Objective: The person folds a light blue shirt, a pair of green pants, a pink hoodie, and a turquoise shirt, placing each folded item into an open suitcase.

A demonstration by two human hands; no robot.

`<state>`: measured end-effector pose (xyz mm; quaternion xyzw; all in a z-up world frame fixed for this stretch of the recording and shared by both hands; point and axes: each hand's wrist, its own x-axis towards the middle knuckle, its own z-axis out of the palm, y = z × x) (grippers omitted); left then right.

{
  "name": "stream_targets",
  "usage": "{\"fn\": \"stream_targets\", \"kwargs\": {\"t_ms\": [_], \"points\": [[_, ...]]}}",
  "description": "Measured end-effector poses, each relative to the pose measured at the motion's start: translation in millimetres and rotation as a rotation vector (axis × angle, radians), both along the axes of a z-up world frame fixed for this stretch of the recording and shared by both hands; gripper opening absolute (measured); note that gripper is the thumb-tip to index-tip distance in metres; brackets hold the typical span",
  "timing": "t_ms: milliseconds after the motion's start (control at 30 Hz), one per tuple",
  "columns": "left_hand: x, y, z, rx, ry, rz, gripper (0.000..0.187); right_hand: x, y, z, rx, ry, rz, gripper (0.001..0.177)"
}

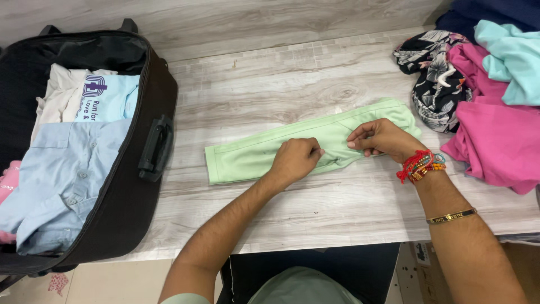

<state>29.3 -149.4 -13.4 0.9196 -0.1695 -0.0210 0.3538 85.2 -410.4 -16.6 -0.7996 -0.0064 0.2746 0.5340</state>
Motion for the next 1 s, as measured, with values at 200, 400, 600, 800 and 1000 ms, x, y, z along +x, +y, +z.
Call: {"fn": "stream_targets", "kwargs": {"t_ms": [200, 400, 600, 800, 1000], "points": [[9.3, -7.3, -13.5, 0.09, -0.091, 0.023, 0.024, -15.6, 3.8, -1.8, 0.015, -0.124, -0.111, 0.028], [-4.9, -11.1, -11.3, 0.132, -0.439, -0.033, 0.017, -29.8, 9.0, 4.7, -0.092, -0.304, -0.005, 0.025], [-35.4, -24.7, -0.8, 0.222, -0.474, -0.052, 0.005, -25.7, 9.4, 3.4, -0.109, -0.271, 0.003, 0.025], [-53.5, -40.6, 21.5, -0.067, 0.228, 0.078, 0.033, -22.7, 9.5, 2.2, -0.123, -0.263, 0.009, 0.025], [-50.5, -54.7, -9.1, -1.025, 0.848, 0.234, 0.068, -23.8, 8.6, 1.7, -0.117, -0.275, 0.016, 0.024]]}}
